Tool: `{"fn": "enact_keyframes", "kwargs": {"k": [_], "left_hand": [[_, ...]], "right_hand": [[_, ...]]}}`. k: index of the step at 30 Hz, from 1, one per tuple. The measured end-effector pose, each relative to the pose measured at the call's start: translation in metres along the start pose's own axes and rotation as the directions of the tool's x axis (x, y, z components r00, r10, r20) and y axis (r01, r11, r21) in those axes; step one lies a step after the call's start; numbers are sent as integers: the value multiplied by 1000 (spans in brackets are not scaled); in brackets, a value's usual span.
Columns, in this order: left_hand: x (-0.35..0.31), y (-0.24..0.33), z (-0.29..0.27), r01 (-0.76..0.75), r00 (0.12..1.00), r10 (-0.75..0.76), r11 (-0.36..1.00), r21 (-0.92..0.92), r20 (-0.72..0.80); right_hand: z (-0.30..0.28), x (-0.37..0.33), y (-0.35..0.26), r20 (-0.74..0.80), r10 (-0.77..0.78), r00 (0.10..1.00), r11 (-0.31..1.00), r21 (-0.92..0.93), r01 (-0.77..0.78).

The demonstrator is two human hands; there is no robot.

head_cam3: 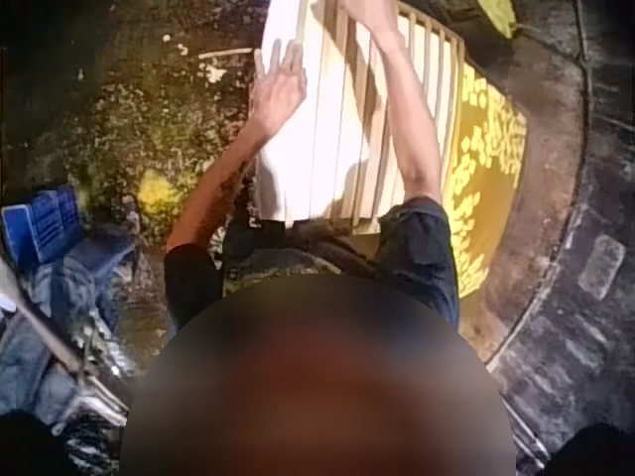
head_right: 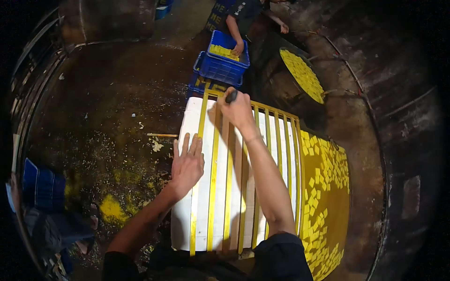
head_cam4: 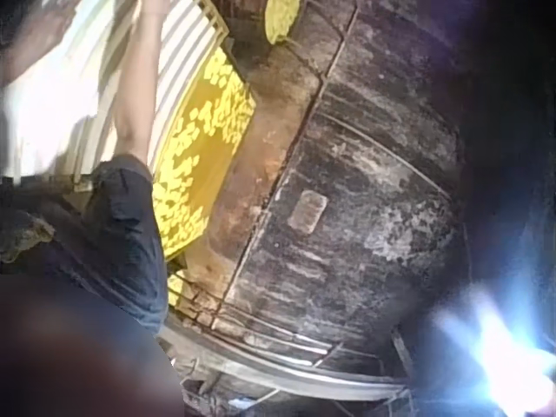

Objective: The person cuts large white tofu slabs with a knife using a wooden grid as a guide, places the slabs into a vat of yellow liquid, and then sorts the resulting yellow tofu blocks from a barrel into a blue crate by hand.

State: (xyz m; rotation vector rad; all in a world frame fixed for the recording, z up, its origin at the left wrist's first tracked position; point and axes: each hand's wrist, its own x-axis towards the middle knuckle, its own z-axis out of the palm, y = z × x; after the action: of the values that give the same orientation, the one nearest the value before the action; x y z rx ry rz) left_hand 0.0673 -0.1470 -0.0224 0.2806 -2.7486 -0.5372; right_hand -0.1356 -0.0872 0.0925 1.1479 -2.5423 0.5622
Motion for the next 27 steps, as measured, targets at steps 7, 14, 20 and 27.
{"fn": "enact_keyframes", "kwargs": {"k": [7,14,20,27], "left_hand": [[-3,-11,0,-1,999,2,1000,22,-53],[-2,8,-1,-19,999,17,998,-55,-41],[-8,-21,-4,18,1000,-18,1000,-5,-10],[4,-2,6,-37,997,32,997,-65,-72]], "right_hand": [[-13,-5,-30,-56,151,987,917,381,-119],[25,18,20,-47,22,999,993,113,-17],[-36,-126,-86,339,185,922,848,420,-324],[-150,-291,-155,790,147,595,638,384,-667]]}}
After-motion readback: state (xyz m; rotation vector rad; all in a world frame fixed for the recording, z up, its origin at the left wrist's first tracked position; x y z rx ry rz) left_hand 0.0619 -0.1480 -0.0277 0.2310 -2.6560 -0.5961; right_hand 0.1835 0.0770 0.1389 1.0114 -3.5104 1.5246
